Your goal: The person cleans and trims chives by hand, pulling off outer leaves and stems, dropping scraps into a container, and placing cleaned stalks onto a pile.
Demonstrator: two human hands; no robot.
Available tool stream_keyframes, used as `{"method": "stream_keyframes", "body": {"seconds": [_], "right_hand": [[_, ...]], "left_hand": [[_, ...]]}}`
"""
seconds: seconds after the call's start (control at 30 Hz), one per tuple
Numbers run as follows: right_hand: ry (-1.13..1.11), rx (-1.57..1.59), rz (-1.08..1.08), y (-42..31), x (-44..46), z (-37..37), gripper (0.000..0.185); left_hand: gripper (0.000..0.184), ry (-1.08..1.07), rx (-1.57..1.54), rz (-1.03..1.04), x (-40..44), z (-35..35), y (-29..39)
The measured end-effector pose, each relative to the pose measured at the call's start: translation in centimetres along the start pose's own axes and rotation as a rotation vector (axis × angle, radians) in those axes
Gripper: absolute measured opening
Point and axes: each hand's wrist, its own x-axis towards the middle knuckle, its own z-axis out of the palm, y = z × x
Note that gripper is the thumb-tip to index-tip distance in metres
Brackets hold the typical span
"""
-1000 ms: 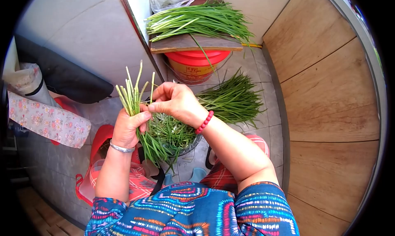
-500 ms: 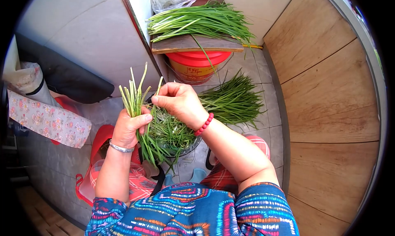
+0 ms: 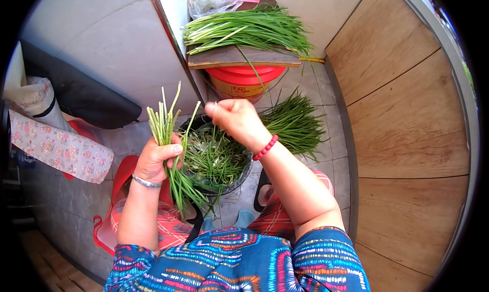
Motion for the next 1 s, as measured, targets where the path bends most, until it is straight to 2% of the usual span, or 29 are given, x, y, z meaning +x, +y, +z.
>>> {"method": "stream_keyframes", "body": {"seconds": [0.07,0.13,0.2,0.23,0.33,0.43,0.6,0.93,1.0], "right_hand": [[-0.046,-0.011,-0.170,0.4,-0.1,1.0,0.017],[-0.090,-0.121,-0.147,-0.5,-0.5,1.0,0.021],[-0.144,0.179,-0.069,-1.1,-0.9,1.7,0.020],[-0.106,0.132,-0.159,-0.7,-0.7,1.8,0.021],[-0.136,0.283,-0.035,-0.6,-0.7,1.5,0.020],[-0.125,0.359,-0.034,-0.2,-0.4,1.8,0.016],[-0.130,0.353,-0.075,-0.1,-0.6,2.4,0.011],[-0.012,0.652,-0.057,0.6,-0.5,2.4,0.011],[0.037,0.845,-0.022,0.7,0.1,1.7,0.014]], "left_hand": [[0.012,0.003,-0.016,0.001,0.1,0.0,0.1],[0.012,0.007,-0.034,-0.002,0.1,0.1,0.0],[0.012,-0.007,-0.006,-0.023,0.0,0.2,0.1],[0.015,-0.001,0.041,-0.016,0.1,0.3,-0.1],[0.015,-0.004,0.065,-0.021,0.1,0.5,0.0],[0.015,0.016,-0.057,-0.001,0.4,0.6,-0.5],[0.015,-0.001,-0.032,-0.018,0.0,1.0,-0.4],[0.011,-0.005,-0.013,0.008,0.1,0.3,-0.4],[0.011,-0.007,-0.011,0.010,0.2,0.1,-0.4]]}}
